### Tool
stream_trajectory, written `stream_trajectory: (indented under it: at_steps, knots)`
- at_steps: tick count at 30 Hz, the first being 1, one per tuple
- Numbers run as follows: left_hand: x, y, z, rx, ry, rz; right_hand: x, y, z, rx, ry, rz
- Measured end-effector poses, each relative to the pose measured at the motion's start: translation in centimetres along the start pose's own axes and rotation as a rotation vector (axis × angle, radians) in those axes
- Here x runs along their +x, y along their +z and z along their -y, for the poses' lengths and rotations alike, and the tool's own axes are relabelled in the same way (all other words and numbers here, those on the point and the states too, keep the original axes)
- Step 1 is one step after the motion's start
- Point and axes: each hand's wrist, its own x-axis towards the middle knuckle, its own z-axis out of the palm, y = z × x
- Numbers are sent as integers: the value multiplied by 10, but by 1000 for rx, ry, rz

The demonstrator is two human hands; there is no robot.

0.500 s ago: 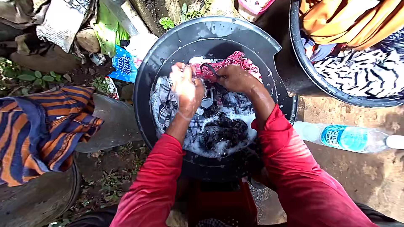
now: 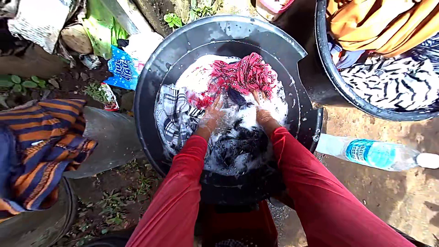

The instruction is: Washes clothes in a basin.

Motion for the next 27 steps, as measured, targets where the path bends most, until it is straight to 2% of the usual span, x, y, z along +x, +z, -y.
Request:
stream_trajectory:
  at_steps: [2,6,8,11,13,14,15,18,21,24,27]
  knots:
    - [2,-3,-7,-9,-75,34,-6,-31,28,-93,73,189]
    - [-33,-2,-58,-62,-63,24,-56,-82,61,-165,-11,562]
    - [-69,21,-75,-177,-37,73,-92,-69,70,-184,27,689]
    - [-103,50,-81,-91,-136,393,-125,-22,79,-239,123,724]
    - [-104,54,-78,-17,-159,382,-134,12,79,-206,135,568]
    - [-104,54,-76,-12,-142,345,-138,19,77,-141,134,491]
    - [-103,45,-75,-33,-127,301,-137,10,76,-79,126,488]
    - [-120,-3,-69,-215,-180,113,-136,-42,74,91,40,479]
    - [-138,-56,-63,-405,-158,-119,-171,-108,95,193,-50,307]
    - [-157,-116,-73,-510,-56,-222,-209,-156,113,226,-64,144]
    - [-177,-149,-89,-559,128,-291,-210,-182,129,294,-85,97]
